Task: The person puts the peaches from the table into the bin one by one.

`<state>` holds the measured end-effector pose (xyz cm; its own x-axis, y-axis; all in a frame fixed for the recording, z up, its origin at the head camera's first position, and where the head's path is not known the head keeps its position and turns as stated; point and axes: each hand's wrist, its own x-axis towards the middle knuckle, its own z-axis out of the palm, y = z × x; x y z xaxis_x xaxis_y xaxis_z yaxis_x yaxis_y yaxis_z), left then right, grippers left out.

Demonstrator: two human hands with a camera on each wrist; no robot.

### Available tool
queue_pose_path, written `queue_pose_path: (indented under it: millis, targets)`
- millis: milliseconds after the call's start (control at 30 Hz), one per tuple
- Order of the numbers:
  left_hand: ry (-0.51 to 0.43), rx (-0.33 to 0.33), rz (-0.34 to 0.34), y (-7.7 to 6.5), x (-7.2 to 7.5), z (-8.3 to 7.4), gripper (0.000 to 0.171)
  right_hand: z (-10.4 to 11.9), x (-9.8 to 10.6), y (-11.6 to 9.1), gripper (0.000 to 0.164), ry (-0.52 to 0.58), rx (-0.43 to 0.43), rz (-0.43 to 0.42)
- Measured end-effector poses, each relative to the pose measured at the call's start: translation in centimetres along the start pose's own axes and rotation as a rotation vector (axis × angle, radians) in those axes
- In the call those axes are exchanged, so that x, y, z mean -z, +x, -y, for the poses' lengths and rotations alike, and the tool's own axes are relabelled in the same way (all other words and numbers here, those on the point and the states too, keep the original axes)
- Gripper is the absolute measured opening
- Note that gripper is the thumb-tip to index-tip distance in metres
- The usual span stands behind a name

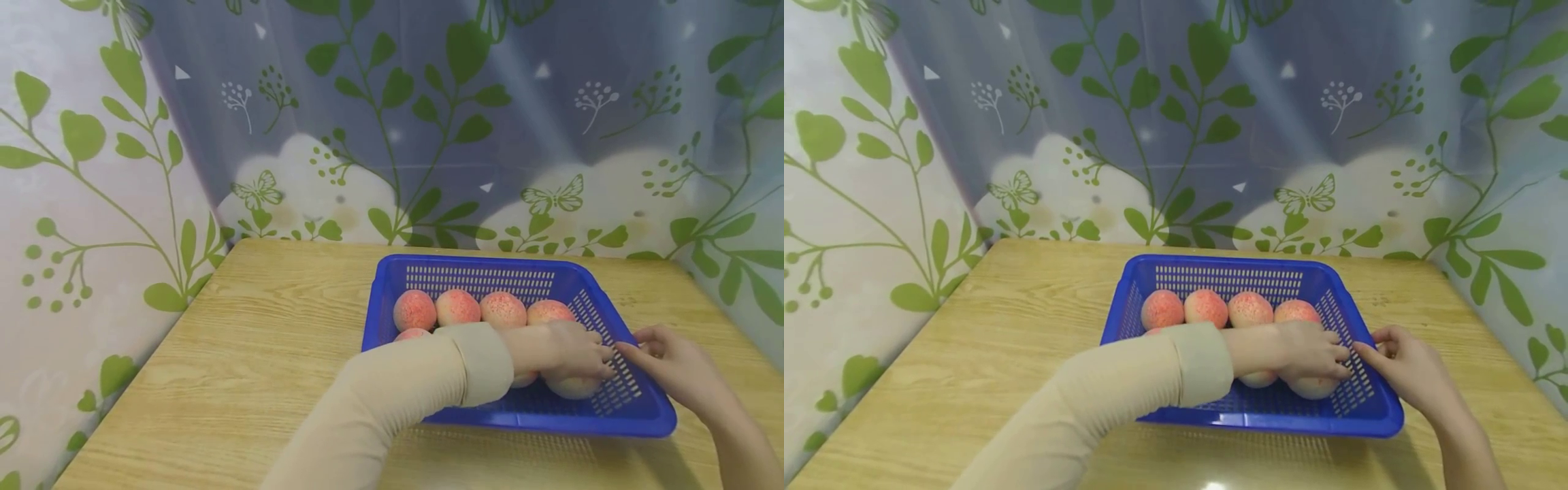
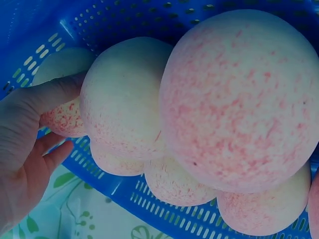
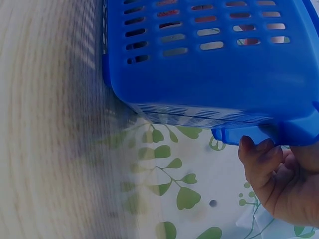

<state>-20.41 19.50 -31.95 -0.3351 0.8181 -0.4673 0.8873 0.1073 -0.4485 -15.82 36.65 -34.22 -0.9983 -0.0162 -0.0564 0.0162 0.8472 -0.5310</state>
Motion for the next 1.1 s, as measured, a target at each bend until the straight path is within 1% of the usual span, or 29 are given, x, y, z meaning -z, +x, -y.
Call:
queue_pose_path:
  millis: [133, 233, 300, 433, 500, 533, 667, 767, 867, 1100]
  targets:
    - [0.002, -0.004, -0.01, 0.32, -0.31, -0.15, 0.056, -0.07, -0.06, 0.06, 0.06, -0.004, -0.001, 0.0]
    - [0.0, -0.008, -0.023, 0.52, -0.47, -0.18, 0.052, -0.11, -0.03, 0.06, 0.06, -0.01, 0.0, -0.007]
    - [-0.001, -0.013, -0.041, 0.63, -0.56, -0.21, 0.046, -0.11, -0.01, 0.05, 0.06, -0.011, -0.002, -0.008]
    - [0.003, -0.001, -0.045, 0.7, -0.63, -0.43, 0.045, -0.04, 0.01, -0.01, 0.061, -0.01, -0.005, -0.008]
    - [-0.031, 0.021, -0.028, 0.67, -0.58, -0.6, 0.046, 0.0, 0.0, -0.02, 0.061, -0.009, -0.004, -0.008]
    - [-0.058, 0.038, -0.009, 0.66, -0.5, -0.69, 0.047, 0.02, -0.02, -0.01, 0.061, -0.01, -0.003, -0.01]
    - [-0.21, 0.092, 0.034, 0.41, -0.14, -0.78, 0.048, 0.08, -0.08, 0.06, 0.061, -0.005, 0.001, -0.007]
    - [-0.27, 0.109, 0.05, 0.22, 0.11, -0.63, 0.048, 0.1, -0.08, 0.1, 0.06, 0.003, 0.007, -0.007]
    - [-0.27, 0.112, 0.044, 0.12, 0.22, -0.58, 0.048, 0.11, -0.07, 0.11, 0.06, 0.001, 0.012, -0.012]
    - [-0.227, 0.112, 0.039, 0.29, 0.26, -0.86, 0.046, 0.09, -0.01, 0.05, 0.058, -0.012, 0.012, -0.017]
